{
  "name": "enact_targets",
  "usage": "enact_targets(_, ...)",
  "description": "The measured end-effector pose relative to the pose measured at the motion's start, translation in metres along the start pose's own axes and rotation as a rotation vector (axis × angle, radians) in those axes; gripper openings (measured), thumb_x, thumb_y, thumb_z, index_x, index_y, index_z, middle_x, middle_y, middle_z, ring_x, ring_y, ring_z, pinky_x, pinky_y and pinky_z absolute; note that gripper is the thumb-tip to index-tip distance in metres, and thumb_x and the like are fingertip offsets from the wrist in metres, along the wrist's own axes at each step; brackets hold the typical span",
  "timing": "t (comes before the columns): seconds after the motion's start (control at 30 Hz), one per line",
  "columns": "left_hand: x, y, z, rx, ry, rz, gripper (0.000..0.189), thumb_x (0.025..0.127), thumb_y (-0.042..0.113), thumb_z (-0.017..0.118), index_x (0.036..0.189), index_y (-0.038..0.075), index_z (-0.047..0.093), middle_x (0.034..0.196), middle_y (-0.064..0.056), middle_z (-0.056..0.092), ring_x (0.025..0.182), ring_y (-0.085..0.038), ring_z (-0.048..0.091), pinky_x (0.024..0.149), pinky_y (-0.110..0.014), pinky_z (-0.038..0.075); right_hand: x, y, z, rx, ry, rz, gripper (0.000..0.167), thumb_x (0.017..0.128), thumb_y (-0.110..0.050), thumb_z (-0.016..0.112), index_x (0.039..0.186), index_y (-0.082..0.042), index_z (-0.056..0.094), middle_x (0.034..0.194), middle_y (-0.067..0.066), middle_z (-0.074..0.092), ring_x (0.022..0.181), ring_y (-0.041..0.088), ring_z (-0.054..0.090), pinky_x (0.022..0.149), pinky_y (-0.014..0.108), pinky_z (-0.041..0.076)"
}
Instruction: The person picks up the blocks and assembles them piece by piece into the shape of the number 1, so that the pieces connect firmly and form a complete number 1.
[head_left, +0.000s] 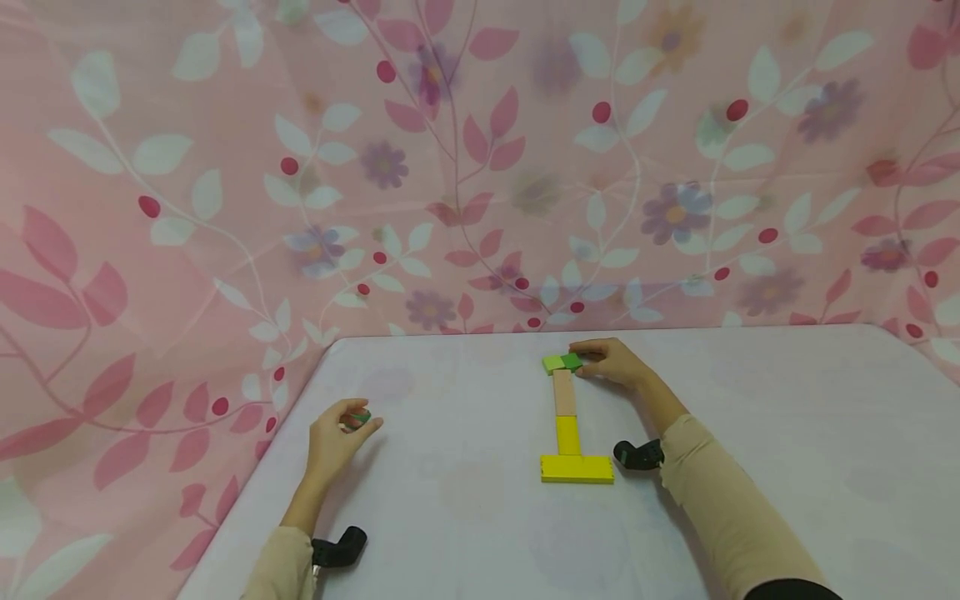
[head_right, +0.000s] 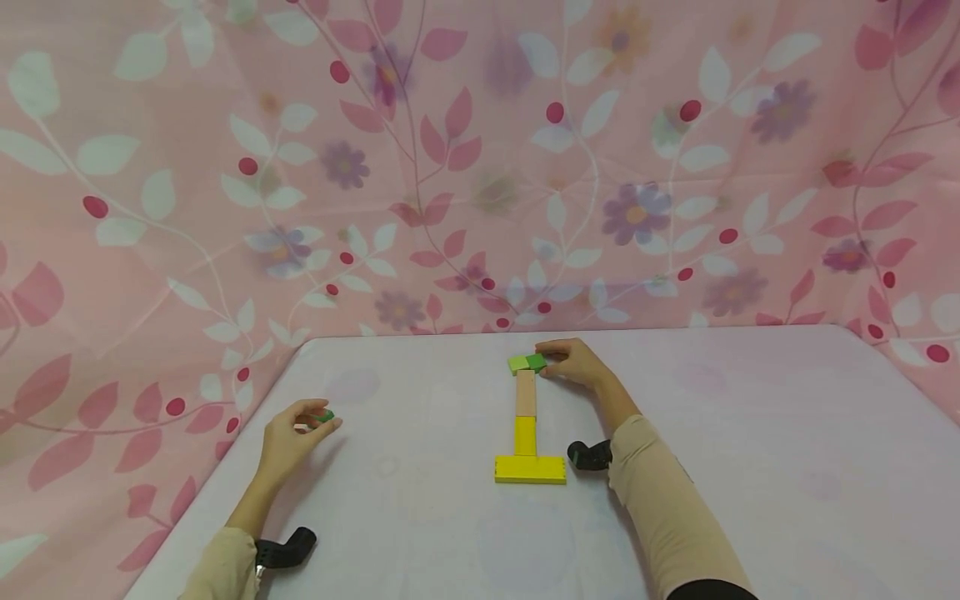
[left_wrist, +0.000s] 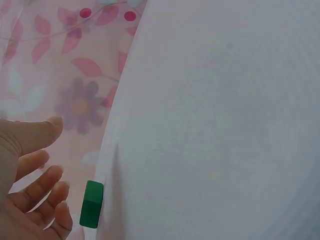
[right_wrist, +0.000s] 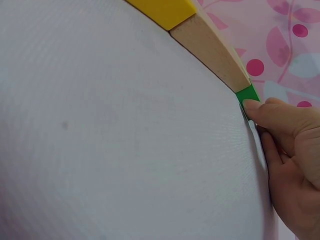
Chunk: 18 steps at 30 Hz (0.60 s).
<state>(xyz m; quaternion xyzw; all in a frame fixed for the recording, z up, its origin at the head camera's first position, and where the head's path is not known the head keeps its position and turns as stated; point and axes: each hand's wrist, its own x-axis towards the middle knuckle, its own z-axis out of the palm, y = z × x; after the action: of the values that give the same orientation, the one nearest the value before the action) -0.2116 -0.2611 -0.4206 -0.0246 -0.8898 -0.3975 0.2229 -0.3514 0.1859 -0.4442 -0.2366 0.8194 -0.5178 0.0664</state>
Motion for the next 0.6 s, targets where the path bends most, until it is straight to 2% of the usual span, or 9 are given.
enact_targets(0.17,0.004,-0.007,-0.005,0.079,0.049,-0.089,0.044,0.074,0.013,0.079,0.11,-0.006,0.063,0.097,-0.022,0.065,0.081,-0.03,0.058,0.07,-0.03,0.044,0.0,0.0,0.0,0.003,-0.001,0.001,0.051,0.082,-0.001,0.067,0.127,0.013,0.05,0.132,0.028,0.049,0.128,0.04,0.041,0.106,0.047,0.029)
enact_targets(0.27,0.007,-0.011,-0.007,0.125,0.04,-0.146,0.051,0.075,0.015,0.078,0.117,-0.007,0.059,0.103,-0.027,0.061,0.084,-0.035,0.057,0.073,-0.038,0.042,0.0,0.001,0.001,-0.009,0.0,0.001,0.05,0.082,-0.002,0.068,0.127,0.012,0.05,0.132,0.027,0.05,0.128,0.04,0.041,0.106,0.047,0.029)
enact_targets(0.5,0.013,-0.018,-0.01,0.158,-0.085,-0.237,0.063,0.077,0.019,0.075,0.126,-0.011,0.049,0.113,-0.035,0.052,0.101,-0.044,0.052,0.086,-0.052,0.038,0.001,0.004,0.001,-0.021,0.004,-0.009,0.05,0.082,-0.002,0.067,0.127,0.011,0.051,0.132,0.027,0.05,0.127,0.04,0.042,0.106,0.048,0.029)
enact_targets(0.6,0.017,-0.019,-0.01,0.185,-0.134,-0.243,0.065,0.077,0.02,0.075,0.126,-0.012,0.047,0.114,-0.036,0.052,0.104,-0.045,0.049,0.088,-0.053,0.036,0.002,0.005,0.001,-0.02,0.007,-0.01,0.049,0.082,-0.001,0.067,0.127,0.012,0.051,0.131,0.027,0.05,0.127,0.04,0.042,0.105,0.048,0.03)
